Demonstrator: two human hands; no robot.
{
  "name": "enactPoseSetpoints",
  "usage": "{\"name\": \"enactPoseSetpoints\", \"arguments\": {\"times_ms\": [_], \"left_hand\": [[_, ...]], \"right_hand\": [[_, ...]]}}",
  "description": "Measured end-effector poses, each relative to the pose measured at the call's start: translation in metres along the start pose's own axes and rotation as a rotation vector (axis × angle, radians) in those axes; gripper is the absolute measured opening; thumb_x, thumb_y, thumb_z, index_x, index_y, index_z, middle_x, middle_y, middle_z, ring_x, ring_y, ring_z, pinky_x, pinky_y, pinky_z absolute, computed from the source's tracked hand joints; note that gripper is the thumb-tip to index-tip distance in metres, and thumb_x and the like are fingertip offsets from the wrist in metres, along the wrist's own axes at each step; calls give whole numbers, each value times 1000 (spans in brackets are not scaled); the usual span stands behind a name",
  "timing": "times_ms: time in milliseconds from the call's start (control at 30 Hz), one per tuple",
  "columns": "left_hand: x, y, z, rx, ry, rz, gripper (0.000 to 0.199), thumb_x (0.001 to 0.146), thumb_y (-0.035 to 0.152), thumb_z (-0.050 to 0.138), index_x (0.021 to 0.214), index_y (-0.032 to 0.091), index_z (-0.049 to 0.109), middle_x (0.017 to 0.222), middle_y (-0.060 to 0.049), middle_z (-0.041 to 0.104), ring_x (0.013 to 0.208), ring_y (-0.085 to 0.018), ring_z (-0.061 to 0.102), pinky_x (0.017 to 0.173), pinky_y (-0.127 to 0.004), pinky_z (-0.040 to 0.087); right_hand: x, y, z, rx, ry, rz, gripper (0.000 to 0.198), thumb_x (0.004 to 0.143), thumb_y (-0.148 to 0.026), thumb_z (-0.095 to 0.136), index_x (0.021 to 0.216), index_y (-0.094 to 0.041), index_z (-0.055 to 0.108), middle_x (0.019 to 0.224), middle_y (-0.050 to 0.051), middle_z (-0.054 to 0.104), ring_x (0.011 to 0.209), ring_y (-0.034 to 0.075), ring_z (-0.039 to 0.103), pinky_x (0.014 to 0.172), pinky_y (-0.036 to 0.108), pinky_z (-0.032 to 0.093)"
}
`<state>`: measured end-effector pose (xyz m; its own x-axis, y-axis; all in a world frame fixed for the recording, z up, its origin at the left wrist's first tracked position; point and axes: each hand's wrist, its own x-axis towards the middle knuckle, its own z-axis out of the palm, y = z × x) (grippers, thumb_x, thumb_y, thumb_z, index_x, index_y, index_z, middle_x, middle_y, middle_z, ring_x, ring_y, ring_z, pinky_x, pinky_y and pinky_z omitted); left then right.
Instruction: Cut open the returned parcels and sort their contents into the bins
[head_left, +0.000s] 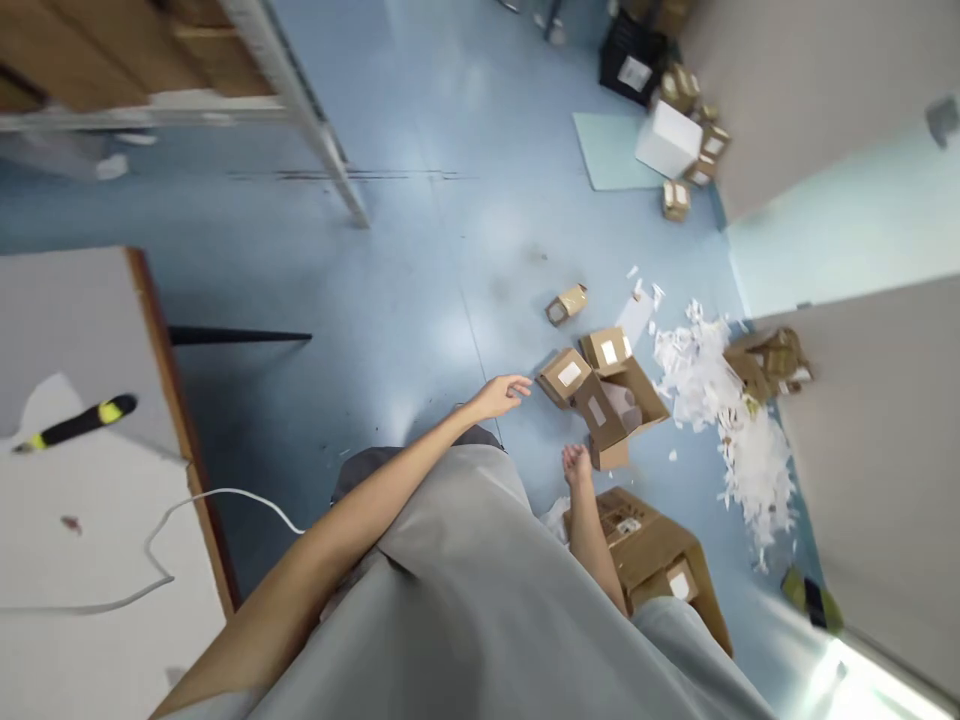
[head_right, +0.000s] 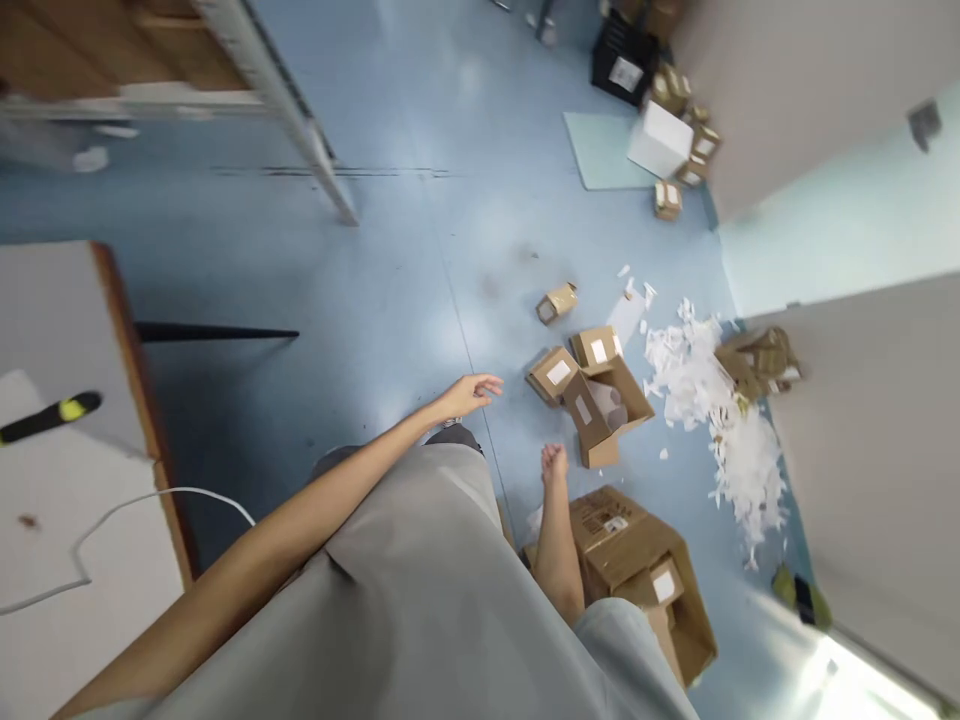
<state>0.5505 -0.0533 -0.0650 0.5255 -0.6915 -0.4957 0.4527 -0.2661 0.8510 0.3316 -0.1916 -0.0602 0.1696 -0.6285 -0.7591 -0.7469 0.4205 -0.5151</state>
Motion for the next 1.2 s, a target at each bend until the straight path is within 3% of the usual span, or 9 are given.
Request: {"name": "enactPoseSetpoints", "arguments": {"times_ms": [67, 133, 267, 433, 567, 767, 900, 1033, 1200], "left_hand": [[-29, -11, -48, -84, 178, -30, 41, 68, 13, 87, 109, 17, 82, 101, -10, 86, 82, -22, 75, 90, -39, 64], [-66, -21, -94, -191, 381, -25, 42, 67, 17, 90, 108, 19, 80, 95, -6, 84, 75, -19, 71, 77, -32, 60], [-161, -45, -167, -427, 789, 46, 40, 69, 28, 99, 102, 20, 79, 81, -1, 75, 63, -15, 60, 61, -27, 48], [-294, -92, -218, -686, 1198, 112, 46, 74, 47, 105, 78, 21, 68, 63, 4, 58, 50, -9, 41, 49, -25, 27], [-382, -133, -233, -851, 1426, 164, 61, 89, 61, 95, 68, 24, 52, 58, 6, 47, 47, -8, 31, 48, -25, 20], [-475, -174, -253, -1014, 1673, 238, 55, 103, 64, 76, 71, 23, 58, 60, 2, 52, 46, -9, 34, 48, -27, 26], [-515, -181, -281, -1124, 1791, 357, 25, 95, 36, 74, 111, 17, 75, 93, -8, 83, 59, -13, 61, 60, -26, 48], [-531, -174, -320, -1251, 1779, 470, 48, 82, 16, 73, 130, 15, 72, 145, -21, 83, 103, -24, 84, 95, -38, 66], [-524, -154, -379, -1511, 1637, 636, 37, 82, 16, 85, 117, 16, 75, 155, -26, 77, 136, -37, 80, 124, -52, 61]], "right_hand": [[17, -15, 47, -84, -126, -1, 41, 114, -47, 80, 144, -21, 75, 145, 11, 78, 124, 28, 79, 107, 49, 70], [25, -32, 107, -175, -291, -46, 31, 111, -46, 80, 125, -19, 80, 122, 8, 86, 109, 25, 82, 101, 41, 69], [8, -67, 237, -376, -596, -224, 25, 95, -46, 84, 98, -22, 78, 93, 4, 88, 91, 20, 82, 96, 32, 63], [-69, -86, 369, -600, -854, -453, 33, 87, -53, 85, 101, -24, 78, 101, 7, 91, 97, 23, 84, 100, 35, 61], [-145, -58, 441, -748, -1038, -568, 35, 87, -54, 86, 105, -23, 80, 112, 10, 91, 102, 24, 85, 105, 38, 61], [-253, 11, 534, -907, -1231, -727, 29, 88, -48, 86, 101, -23, 78, 110, 11, 90, 104, 28, 84, 107, 44, 64], [-323, 31, 606, -957, -1357, -866, 26, 88, -47, 86, 98, -24, 76, 109, 11, 90, 112, 29, 83, 114, 46, 64], [-400, 28, 693, -968, -1476, -1026, 28, 92, -47, 85, 105, -23, 77, 124, 14, 89, 124, 30, 82, 124, 44, 59], [-506, 27, 811, -1096, -1655, -1546, 40, 110, -52, 68, 126, -17, 81, 137, 20, 87, 134, 31, 81, 123, 43, 60]]}}
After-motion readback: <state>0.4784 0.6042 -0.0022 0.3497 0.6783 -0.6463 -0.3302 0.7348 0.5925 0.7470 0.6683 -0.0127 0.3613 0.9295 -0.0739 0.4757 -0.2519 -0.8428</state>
